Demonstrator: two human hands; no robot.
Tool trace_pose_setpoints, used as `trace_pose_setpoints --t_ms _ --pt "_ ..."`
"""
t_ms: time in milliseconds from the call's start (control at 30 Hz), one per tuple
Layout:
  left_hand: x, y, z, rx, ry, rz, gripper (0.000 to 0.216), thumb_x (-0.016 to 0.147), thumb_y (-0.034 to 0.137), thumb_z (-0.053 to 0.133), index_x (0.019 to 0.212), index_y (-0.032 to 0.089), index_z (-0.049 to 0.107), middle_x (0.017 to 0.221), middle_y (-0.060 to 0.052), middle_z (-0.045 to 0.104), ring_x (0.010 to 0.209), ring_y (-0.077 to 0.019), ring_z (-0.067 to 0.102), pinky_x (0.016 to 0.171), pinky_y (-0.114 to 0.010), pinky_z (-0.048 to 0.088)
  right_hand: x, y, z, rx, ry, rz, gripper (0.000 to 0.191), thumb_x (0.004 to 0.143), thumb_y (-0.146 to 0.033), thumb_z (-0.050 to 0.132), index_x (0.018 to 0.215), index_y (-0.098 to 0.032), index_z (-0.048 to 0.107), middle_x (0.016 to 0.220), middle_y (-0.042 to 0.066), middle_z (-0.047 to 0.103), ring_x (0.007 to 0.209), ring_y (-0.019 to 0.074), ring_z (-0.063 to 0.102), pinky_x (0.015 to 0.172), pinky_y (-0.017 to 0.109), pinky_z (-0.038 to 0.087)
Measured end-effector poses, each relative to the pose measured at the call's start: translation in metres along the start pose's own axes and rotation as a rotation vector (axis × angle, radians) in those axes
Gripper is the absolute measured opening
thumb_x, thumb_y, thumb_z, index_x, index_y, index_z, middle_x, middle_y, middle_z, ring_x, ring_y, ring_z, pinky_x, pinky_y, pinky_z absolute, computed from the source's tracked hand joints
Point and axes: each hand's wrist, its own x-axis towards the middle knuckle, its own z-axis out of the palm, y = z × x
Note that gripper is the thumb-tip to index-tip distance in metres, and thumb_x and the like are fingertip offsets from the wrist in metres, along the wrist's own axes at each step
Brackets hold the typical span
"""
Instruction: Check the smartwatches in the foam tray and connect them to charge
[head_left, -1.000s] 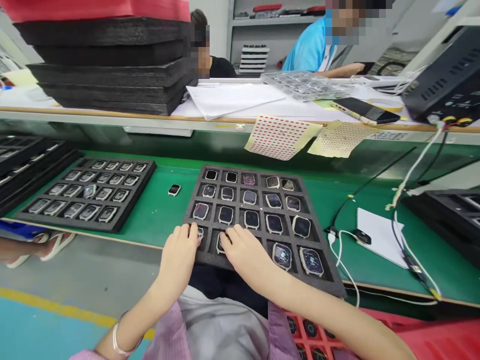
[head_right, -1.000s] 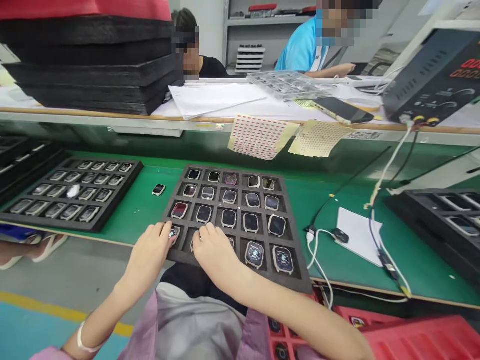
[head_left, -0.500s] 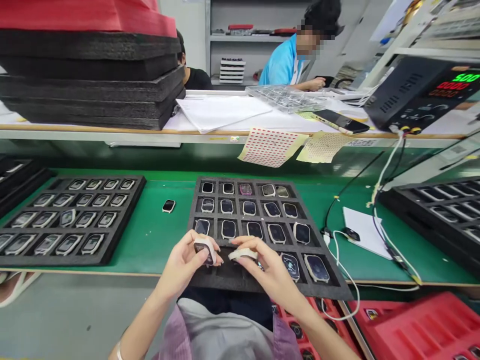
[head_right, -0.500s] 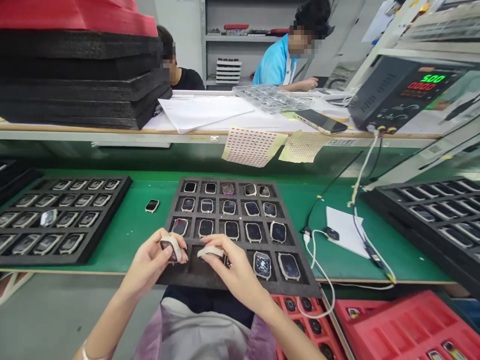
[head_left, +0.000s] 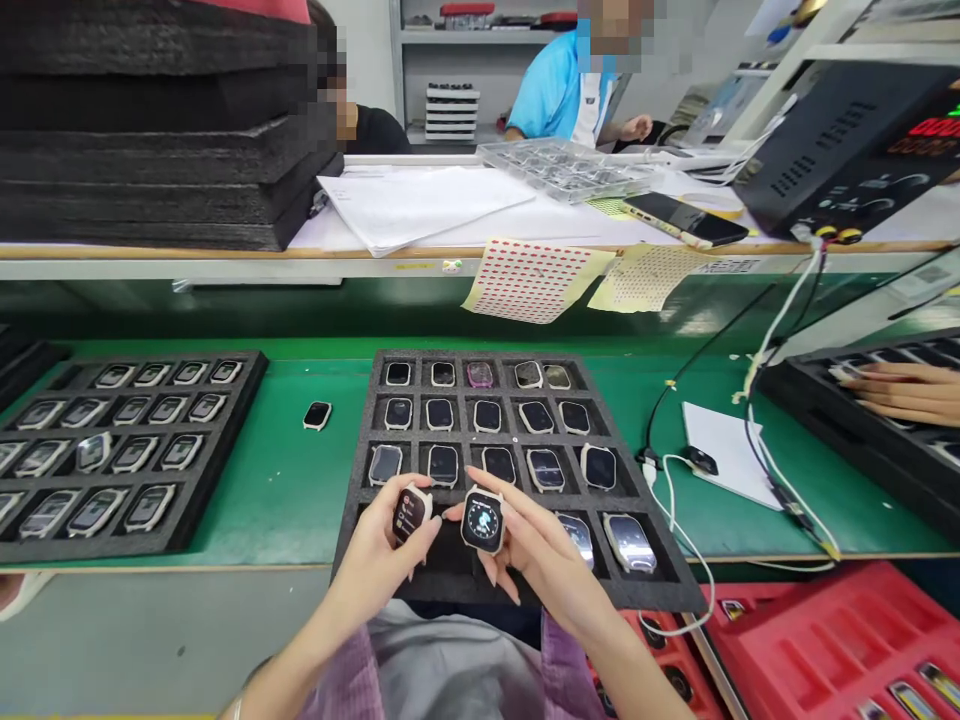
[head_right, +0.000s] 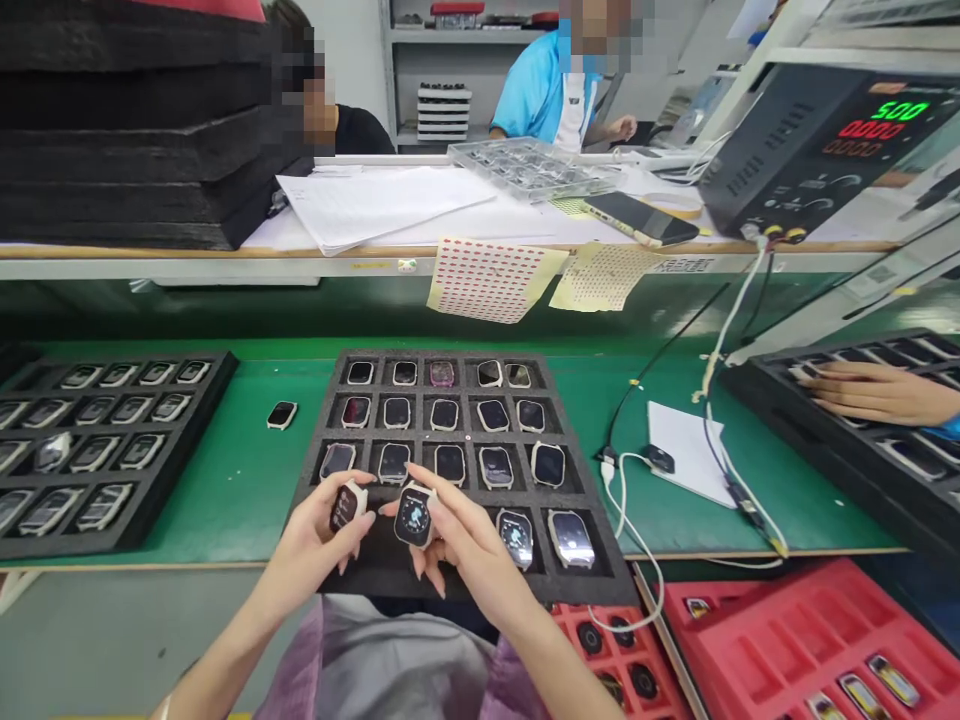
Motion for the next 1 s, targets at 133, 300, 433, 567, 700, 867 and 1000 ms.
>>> trace_pose_setpoints --t_ms 133,300,433,567,700,867,1000 --pt "-0.002 -0.007 0.001 0.108 0.009 0.012 0.031 0.084 0.027 0.057 0.113 0.021 0.047 0.069 0.005 0.047 0.051 -0.0084 0.044 0.045 -0.017 0.036 -0.001 0.006 -0.002 -0.006 -0.035 -0.005 0.049 0.093 -0.038 0.055 0.138 -0.025 0.041 0.113 0.013 0.061 0.060 0.0116 0.056 0.040 0.017 0.043" --pt "-0.003 -0.012 0.001 0.152 0.069 0.087 0.036 0.083 0.023 0.057 0.117 0.022 0.045 0.090 0.000 0.053 0.068 -0.0116 0.048 0.061 -0.021 0.042 0.001 0.009 -0.002 -0.018 0.001 -0.027 0.043 0.088 -0.034 0.064 0.127 -0.022 0.053 0.099 0.010 0.066 0.051 0.0095 0.054 0.036 0.016 0.040" --pt "-0.005 -0.012 0.003 0.168 0.083 0.121 0.037 0.082 0.021 0.057 0.117 0.022 0.045 0.102 -0.003 0.055 0.085 -0.0154 0.053 0.075 -0.025 0.043 0.001 0.007 0.001 0.011 0.078 -0.015 0.043 0.085 -0.037 0.066 0.123 -0.019 0.056 0.095 0.011 0.066 0.049 0.0104 0.053 0.036 0.018 0.041" --pt "-0.007 -0.010 0.004 0.168 0.045 0.129 0.037 0.082 0.019 0.056 0.117 0.021 0.046 0.100 -0.003 0.055 0.086 -0.0165 0.055 0.077 -0.026 0.044 -0.003 0.006 0.004 0.031 0.070 -0.028 0.046 0.085 -0.036 0.066 0.127 -0.020 0.054 0.099 0.012 0.066 0.053 0.0116 0.054 0.041 0.020 0.044" --pt "-0.007 -0.012 0.006 0.171 0.044 0.143 0.039 0.080 0.017 0.057 0.117 0.021 0.046 0.105 -0.004 0.056 0.091 -0.0173 0.055 0.080 -0.026 0.045 -0.004 0.007 0.003 0.032 0.030 -0.059 0.044 0.086 -0.035 0.066 0.127 -0.023 0.055 0.101 0.011 0.065 0.056 0.0123 0.056 0.043 0.021 0.046" --pt "-0.009 -0.012 0.005 0.153 0.063 0.110 0.038 0.081 0.022 0.057 0.117 0.021 0.048 0.101 -0.004 0.059 0.084 -0.0175 0.057 0.071 -0.025 0.046 -0.002 0.010 -0.001 0.002 -0.002 -0.080 0.046 0.084 -0.038 0.068 0.126 -0.022 0.056 0.099 0.012 0.066 0.054 0.0132 0.057 0.041 0.022 0.045" --pt "-0.012 -0.008 0.004 0.163 0.025 0.085 0.036 0.080 0.020 0.057 0.116 0.020 0.050 0.095 -0.003 0.060 0.078 -0.0167 0.056 0.069 -0.024 0.045 -0.004 0.013 -0.003 -0.013 -0.004 -0.070 0.039 0.085 -0.033 0.068 0.120 -0.020 0.060 0.088 0.007 0.066 0.050 0.0117 0.056 0.042 0.021 0.045"
